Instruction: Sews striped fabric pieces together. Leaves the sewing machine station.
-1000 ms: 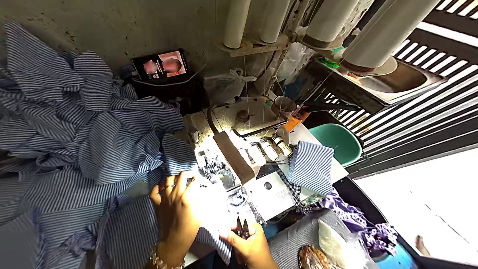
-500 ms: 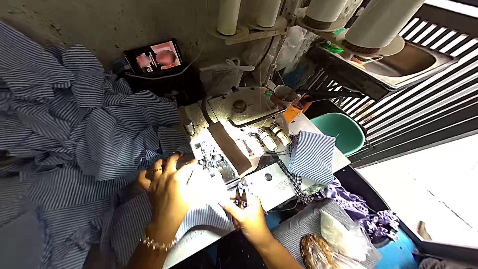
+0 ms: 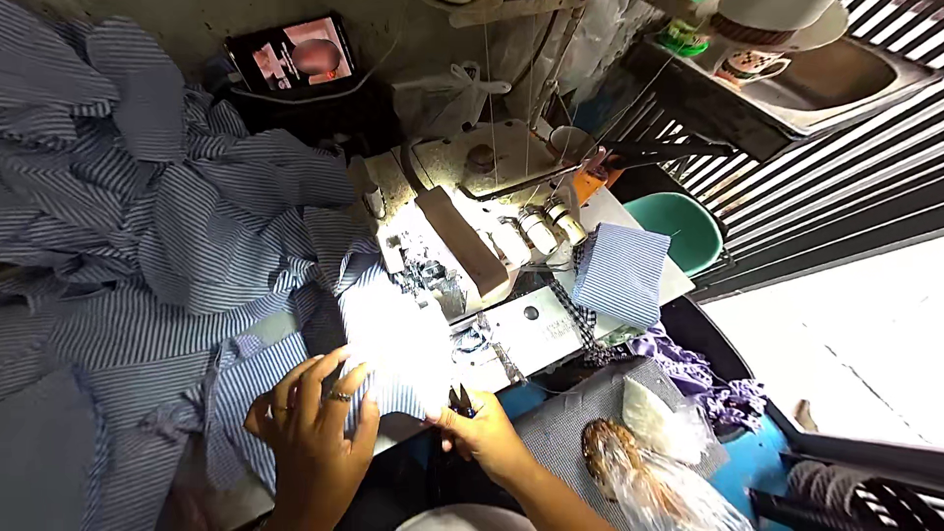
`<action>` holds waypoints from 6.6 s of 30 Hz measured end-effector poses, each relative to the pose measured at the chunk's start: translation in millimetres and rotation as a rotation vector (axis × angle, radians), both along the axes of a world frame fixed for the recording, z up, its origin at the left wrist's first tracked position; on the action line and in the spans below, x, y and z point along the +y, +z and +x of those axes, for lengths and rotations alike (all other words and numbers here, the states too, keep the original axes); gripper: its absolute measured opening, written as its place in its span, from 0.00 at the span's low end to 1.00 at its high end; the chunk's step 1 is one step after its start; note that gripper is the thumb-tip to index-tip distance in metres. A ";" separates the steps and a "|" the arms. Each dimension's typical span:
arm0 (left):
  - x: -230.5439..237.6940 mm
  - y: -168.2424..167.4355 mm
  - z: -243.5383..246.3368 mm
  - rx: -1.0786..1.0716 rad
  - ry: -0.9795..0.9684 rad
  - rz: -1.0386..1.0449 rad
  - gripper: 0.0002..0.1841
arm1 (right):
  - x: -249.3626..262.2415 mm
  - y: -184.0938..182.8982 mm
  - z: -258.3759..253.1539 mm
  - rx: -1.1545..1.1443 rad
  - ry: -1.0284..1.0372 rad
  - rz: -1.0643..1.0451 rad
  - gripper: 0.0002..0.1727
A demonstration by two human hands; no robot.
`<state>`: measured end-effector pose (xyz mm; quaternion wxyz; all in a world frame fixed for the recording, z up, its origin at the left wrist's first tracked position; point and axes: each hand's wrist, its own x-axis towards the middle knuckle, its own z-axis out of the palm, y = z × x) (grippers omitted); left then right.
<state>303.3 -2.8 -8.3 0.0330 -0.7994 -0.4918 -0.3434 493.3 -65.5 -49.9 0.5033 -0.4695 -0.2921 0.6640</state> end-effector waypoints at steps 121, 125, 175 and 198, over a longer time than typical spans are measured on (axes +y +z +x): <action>22.7 76.8 -45.3 -0.553 -0.487 -0.519 0.14 | 62.2 94.5 -40.4 -0.599 -0.199 0.866 0.08; 25.5 71.1 -47.1 -0.508 -0.427 -0.440 0.12 | 63.6 94.9 -40.1 -0.577 -0.203 0.848 0.08; 21.2 22.3 27.8 -0.136 -0.063 0.039 0.16 | 28.0 18.3 2.8 -0.104 -0.302 0.191 0.09; -32.6 -20.4 32.8 -1.158 -0.161 -1.234 0.08 | -36.2 4.6 10.6 -0.033 -0.074 0.074 0.08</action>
